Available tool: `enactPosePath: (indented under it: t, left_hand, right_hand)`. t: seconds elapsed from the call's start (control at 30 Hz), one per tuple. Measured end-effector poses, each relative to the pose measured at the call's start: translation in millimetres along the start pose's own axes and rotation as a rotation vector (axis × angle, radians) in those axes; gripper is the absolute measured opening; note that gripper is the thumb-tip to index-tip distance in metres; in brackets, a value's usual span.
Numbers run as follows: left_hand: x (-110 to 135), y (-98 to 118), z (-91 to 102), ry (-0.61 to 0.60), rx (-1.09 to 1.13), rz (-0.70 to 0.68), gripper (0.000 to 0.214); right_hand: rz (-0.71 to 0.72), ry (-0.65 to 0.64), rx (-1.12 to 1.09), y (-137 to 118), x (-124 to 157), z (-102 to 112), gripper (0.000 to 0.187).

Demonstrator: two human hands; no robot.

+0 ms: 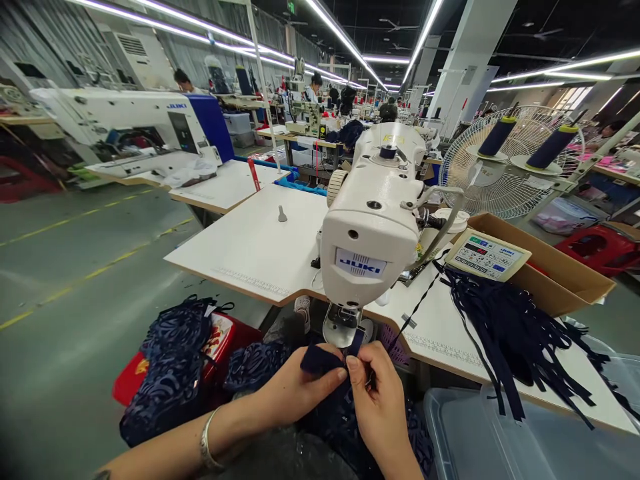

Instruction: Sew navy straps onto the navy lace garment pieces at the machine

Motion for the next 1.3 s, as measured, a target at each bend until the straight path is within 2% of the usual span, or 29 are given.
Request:
enactPosePath:
  t: [0.07,0.13,0.27,0.4,0.5,0.6,0.67,0.8,0.87,0.93,1.03,1.13,1.2,1.3]
  left_hand:
    - [0.2,0.9,2.2,0.013,-0.092,-0.049,0.017]
    - [0.8,0.6,3.0,0.004,-0.103,-0.079,0.019]
    - [2.4,-5.9,4.8,-0.012,-0.018,-0.019,0.02]
    - [3.4,-11.0,5.0,-0.009,0.088,0.018,0.029]
    - [3.6,-12.6,4.9,0.034,0.198,0.036,0.032]
    - [4.2,-11.6,2.5,-0.016,0.263,0.079,0.031]
    - [5.1,-7.1,6.6,-0.014,0.208,0.072,0.028]
    - [7.1,13.8,26.5,0.101,-0.022,-0.078,0.021]
    - [7.2,23.4,32.5,0.116,-0.108,-0.095,0.021]
    - [5.8,30.3,31.6,0.051,-0.21,-0.067,0.022]
    - [3.5,36.8,20.3,-0.133,-0.321,-0.064,0.022]
    - [0.5,32.3,10.9,-0.225,-0.347,-0.042,0.026]
    - [-1.6,18.9,7.1,-0.255,-0.308,0.092,0.038]
    - [-1.7,-2.8,0.4,-0.307,-0.128,0.317,0.047]
  right_hand:
    - [0.027,-0.063,0.02,2.0,-7.0,-4.1,0.028]
    - [-0.015,-0.124,-0.002,9.2,-11.7,-8.1,0.028]
    - [-0.166,-0.2,-0.088,23.8,-10.5,-10.7,0.031]
    - [-0.265,-0.287,-0.137,26.8,0.0,-11.0,0.039]
    - [-0.248,-0.331,-0.126,23.8,6.8,-10.0,0.039]
    - [-0.184,-0.292,-0.059,20.7,8.5,-3.8,0.033]
    - [-0.176,-0.272,-0.02,21.2,8.0,1.3,0.032]
    - [-0.139,-0.262,0.025,20.8,5.4,9.7,0.03]
    - [-0.117,-0.266,0.047,19.1,4.7,11.4,0.029]
    - [-0.103,-0.29,0.06,16.7,4.9,10.7,0.028]
    - [-0.091,-0.341,0.071,12.7,6.3,8.0,0.028]
    - [-0.063,-0.393,0.09,8.3,7.6,5.5,0.028]
    - [-0.04,-0.422,0.106,5.2,8.1,3.8,0.028]
    - [-0.039,-0.425,0.123,3.3,8.1,2.6,0.028]
Point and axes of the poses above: each hand's wrist, its own x-axis away from the middle knuckle, its own z-axis out of the back of the hand, y = z × x, the point moved 5 cm from there along -x, towards the middle knuckle, and after that the axes turned 10 degrees about x, right-handed, at the moved point
